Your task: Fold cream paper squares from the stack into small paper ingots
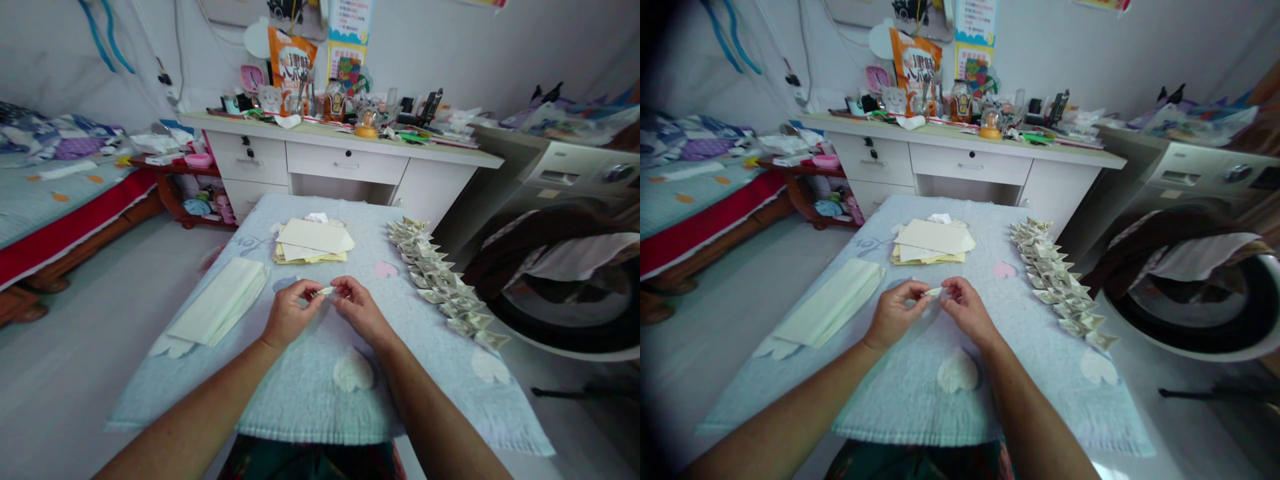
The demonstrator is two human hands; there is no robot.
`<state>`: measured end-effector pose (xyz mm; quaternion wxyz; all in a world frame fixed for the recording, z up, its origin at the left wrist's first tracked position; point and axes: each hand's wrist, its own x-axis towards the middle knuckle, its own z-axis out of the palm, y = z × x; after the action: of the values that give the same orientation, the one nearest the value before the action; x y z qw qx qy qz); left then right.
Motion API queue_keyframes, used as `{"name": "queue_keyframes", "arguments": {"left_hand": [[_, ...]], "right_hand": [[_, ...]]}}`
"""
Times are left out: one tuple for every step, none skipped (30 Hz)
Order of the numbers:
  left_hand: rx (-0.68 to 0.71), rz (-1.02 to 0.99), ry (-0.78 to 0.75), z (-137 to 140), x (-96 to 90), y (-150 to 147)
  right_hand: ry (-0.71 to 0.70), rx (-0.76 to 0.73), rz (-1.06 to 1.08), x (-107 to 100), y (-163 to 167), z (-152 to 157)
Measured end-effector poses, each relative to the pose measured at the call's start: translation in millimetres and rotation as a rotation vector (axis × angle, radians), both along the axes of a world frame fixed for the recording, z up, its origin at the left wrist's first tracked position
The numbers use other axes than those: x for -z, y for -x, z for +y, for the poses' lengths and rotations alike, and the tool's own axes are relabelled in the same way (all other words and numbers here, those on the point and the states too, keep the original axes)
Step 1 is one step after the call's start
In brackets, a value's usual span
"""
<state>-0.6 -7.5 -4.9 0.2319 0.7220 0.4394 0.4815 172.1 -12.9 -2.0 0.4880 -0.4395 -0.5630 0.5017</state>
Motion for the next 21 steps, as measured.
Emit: {"name": "queue_keyframes", "arguments": {"left_hand": [[0.011, -0.042, 0.053, 0.9, 0.8, 0.5], [0.029, -0.082, 0.098, 1.4, 1.3, 0.7], [0.05, -0.118, 0.135, 1.7, 1.7, 0.7], [0.071, -0.148, 0.165, 1.8, 1.8, 0.4], [0.09, -0.173, 0.188, 1.7, 1.8, 0.0], [0.105, -0.191, 0.208, 1.7, 1.8, -0.4], [0.116, -0.206, 0.223, 1.7, 1.9, -0.7], [0.124, -0.218, 0.237, 1.9, 2.1, -0.9], [0.13, -0.228, 0.249, 2.3, 2.5, -1.0], [0.135, -0.237, 0.261, 2.8, 3.1, -0.9], [0.14, -0.247, 0.271, 3.3, 3.6, -0.8], [0.146, -0.254, 0.281, 3.8, 4.1, -0.5], [0.151, -0.26, 0.289, 4.2, 4.4, -0.3], [0.154, -0.264, 0.296, 4.4, 4.5, -0.2], [0.156, -0.268, 0.302, 4.4, 4.3, -0.1], [0.158, -0.272, 0.308, 4.2, 4.0, -0.2], [0.16, -0.277, 0.315, 4.0, 3.6, -0.2], [0.164, -0.281, 0.322, 3.7, 3.2, -0.3], [0.17, -0.287, 0.329, 3.4, 2.9, -0.4], [0.178, -0.291, 0.337, 3.1, 2.6, -0.5], [0.184, -0.297, 0.343, 2.9, 2.4, -0.5]], "right_hand": [[-0.025, -0.017, -0.006, -0.2, 0.5, -0.2], [-0.042, -0.033, -0.009, -0.6, 1.1, -0.4], [-0.049, -0.045, -0.008, -1.0, 1.8, -0.8], [-0.051, -0.05, -0.001, -1.4, 2.5, -1.1], [-0.048, -0.049, 0.007, -1.7, 2.9, -1.4], [-0.045, -0.045, 0.015, -1.8, 3.3, -1.5], [-0.046, -0.043, 0.02, -1.7, 3.5, -1.5], [-0.052, -0.044, 0.023, -1.4, 3.5, -1.3], [-0.062, -0.046, 0.026, -0.9, 3.5, -1.1], [-0.074, -0.049, 0.025, -0.5, 3.5, -0.8], [-0.084, -0.051, 0.022, 0.1, 3.5, -0.6], [-0.093, -0.051, 0.017, 0.6, 3.4, -0.4], [-0.098, -0.051, 0.011, 1.1, 3.4, -0.3], [-0.101, -0.049, 0.007, 1.6, 3.3, -0.3], [-0.102, -0.048, 0.005, 2.1, 3.3, -0.3], [-0.1, -0.047, 0.005, 2.6, 3.2, -0.3], [-0.098, -0.047, 0.006, 3.2, 3.2, -0.4], [-0.095, -0.048, 0.008, 3.7, 3.2, -0.4], [-0.093, -0.05, 0.011, 4.1, 3.2, -0.4], [-0.091, -0.051, 0.015, 4.3, 3.4, -0.4], [-0.09, -0.054, 0.019, 4.1, 3.6, -0.4]]}}
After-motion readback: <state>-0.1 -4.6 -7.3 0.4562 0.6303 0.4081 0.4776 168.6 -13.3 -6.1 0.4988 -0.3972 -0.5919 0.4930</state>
